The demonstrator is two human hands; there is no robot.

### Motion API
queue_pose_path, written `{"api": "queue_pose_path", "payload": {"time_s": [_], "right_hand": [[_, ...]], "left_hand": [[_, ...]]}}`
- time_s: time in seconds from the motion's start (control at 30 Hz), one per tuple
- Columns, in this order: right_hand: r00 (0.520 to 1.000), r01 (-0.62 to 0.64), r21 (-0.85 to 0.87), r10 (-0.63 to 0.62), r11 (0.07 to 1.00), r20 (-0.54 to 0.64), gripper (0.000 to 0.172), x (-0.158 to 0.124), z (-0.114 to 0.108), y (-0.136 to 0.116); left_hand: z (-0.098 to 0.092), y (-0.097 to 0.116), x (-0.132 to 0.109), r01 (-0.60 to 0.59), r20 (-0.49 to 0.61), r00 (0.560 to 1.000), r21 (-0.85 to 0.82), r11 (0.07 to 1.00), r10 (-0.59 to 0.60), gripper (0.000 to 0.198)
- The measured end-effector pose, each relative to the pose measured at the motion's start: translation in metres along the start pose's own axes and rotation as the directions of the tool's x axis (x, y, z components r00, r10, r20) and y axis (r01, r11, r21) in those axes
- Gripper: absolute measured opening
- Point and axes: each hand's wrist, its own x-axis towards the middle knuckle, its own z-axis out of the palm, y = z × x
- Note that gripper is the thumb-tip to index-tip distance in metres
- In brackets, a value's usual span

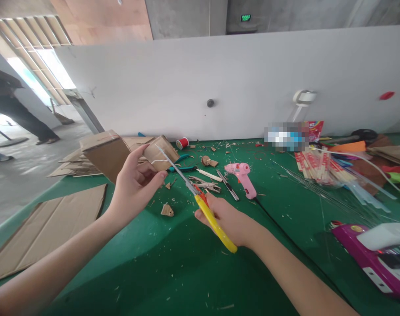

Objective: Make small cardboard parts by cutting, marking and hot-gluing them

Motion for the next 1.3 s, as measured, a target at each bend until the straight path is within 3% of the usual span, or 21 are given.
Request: {"api": "queue_pose_path", "payload": {"time_s": [0.37,0.57,0.63,0.73,0.83,1.0,1.2,1.3], "right_hand": [[0.999,0.032,-0.005,-0.032,0.999,-0.024,0.036,0.001,0.001,0.005],[1.000,-0.005,0.076,0.004,0.997,0.014,0.040,0.002,0.000,0.005],[1.000,-0.016,0.107,0.013,0.994,0.025,0.042,0.003,-0.001,0.005],[1.000,-0.014,0.109,0.011,0.994,0.028,0.043,0.002,-0.003,0.002],[0.999,-0.010,0.073,0.006,0.997,0.053,0.041,0.000,-0.007,-0.002],[0.995,0.013,0.049,-0.018,0.999,0.101,0.039,-0.003,-0.015,-0.009],[0.994,0.030,0.045,-0.035,0.999,0.108,0.043,-0.004,-0.022,-0.007],[0.996,0.032,0.095,-0.039,0.995,0.075,0.050,0.001,-0.018,-0.003]], "left_hand": [[0.001,0.001,0.000,0.011,0.010,1.000,-0.043,0.999,-0.011,0.062],[0.000,0.001,0.000,0.015,0.016,1.000,-0.057,0.998,-0.014,0.063],[-0.004,0.004,0.004,-0.007,-0.008,1.000,-0.059,0.998,0.006,0.056],[-0.016,0.009,0.015,-0.023,-0.093,0.995,-0.011,1.000,0.022,0.027],[-0.027,0.012,0.025,0.034,-0.074,0.997,0.040,0.999,-0.030,0.016],[-0.031,0.010,0.030,0.076,-0.033,0.996,-0.066,0.995,-0.078,0.015],[-0.036,0.007,0.038,0.056,-0.185,0.976,-0.280,0.958,-0.112,0.009],[-0.037,0.008,0.039,0.069,-0.184,0.972,-0.365,0.928,-0.144,0.010]]}}
